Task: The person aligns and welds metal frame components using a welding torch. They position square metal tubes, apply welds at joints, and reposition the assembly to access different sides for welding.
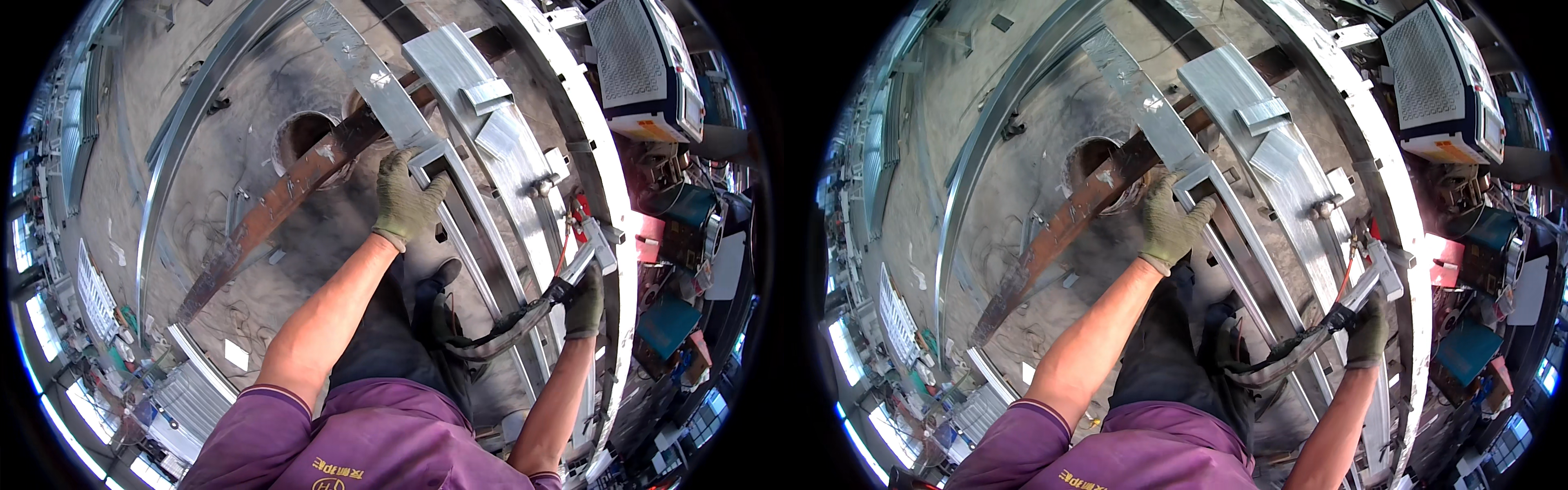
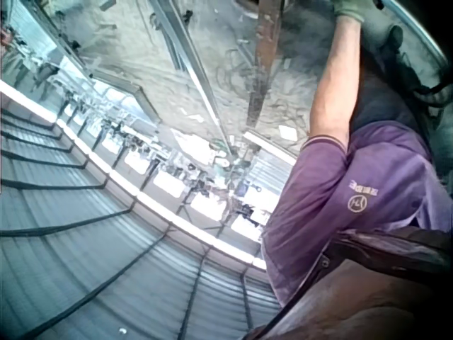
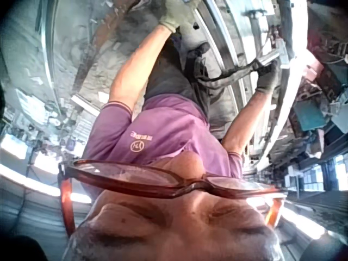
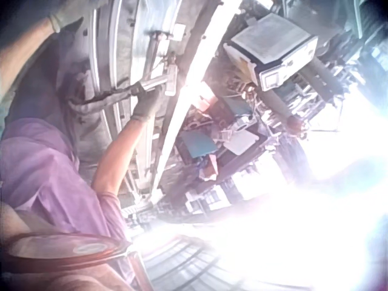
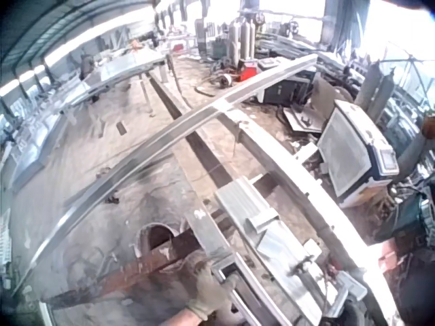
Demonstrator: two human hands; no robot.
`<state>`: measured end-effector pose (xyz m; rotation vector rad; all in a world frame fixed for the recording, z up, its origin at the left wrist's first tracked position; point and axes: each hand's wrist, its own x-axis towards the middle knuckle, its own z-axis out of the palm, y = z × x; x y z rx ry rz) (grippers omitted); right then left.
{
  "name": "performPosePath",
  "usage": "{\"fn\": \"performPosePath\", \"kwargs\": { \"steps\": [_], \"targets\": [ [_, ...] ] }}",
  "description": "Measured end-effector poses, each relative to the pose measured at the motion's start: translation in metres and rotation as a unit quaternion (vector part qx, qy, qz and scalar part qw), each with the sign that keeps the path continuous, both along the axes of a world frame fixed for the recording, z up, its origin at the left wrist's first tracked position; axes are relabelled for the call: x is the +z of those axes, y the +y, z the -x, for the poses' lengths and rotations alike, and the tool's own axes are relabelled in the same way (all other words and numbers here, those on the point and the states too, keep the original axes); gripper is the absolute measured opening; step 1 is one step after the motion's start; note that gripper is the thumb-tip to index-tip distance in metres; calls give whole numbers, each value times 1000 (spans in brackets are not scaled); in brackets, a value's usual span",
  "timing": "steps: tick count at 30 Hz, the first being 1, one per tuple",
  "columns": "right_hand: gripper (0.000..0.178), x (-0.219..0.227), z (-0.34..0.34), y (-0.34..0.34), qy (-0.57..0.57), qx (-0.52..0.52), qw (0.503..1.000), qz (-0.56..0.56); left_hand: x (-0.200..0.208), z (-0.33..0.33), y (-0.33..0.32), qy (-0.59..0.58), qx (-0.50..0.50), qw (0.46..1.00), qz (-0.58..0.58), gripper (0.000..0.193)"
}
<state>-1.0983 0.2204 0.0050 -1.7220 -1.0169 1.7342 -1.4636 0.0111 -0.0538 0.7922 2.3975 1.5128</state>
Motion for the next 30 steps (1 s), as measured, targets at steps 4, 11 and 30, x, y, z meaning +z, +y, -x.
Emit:
{"fn": "performPosePath", "kwargs": {
  "steps": [4,11,30],
  "targets": [
    [47,-12,-5,30,-41,55,997,20,-4,2,-2,-2,-5,1000,13,63],
    [36,-14,27,20,-86,9,990,-110,12,4,0,-57,-11,998,37,61],
    [16,133,170,-175,-104,301,915,-248,-9,2,2,17,8,1000,3,62]
  ]
}}
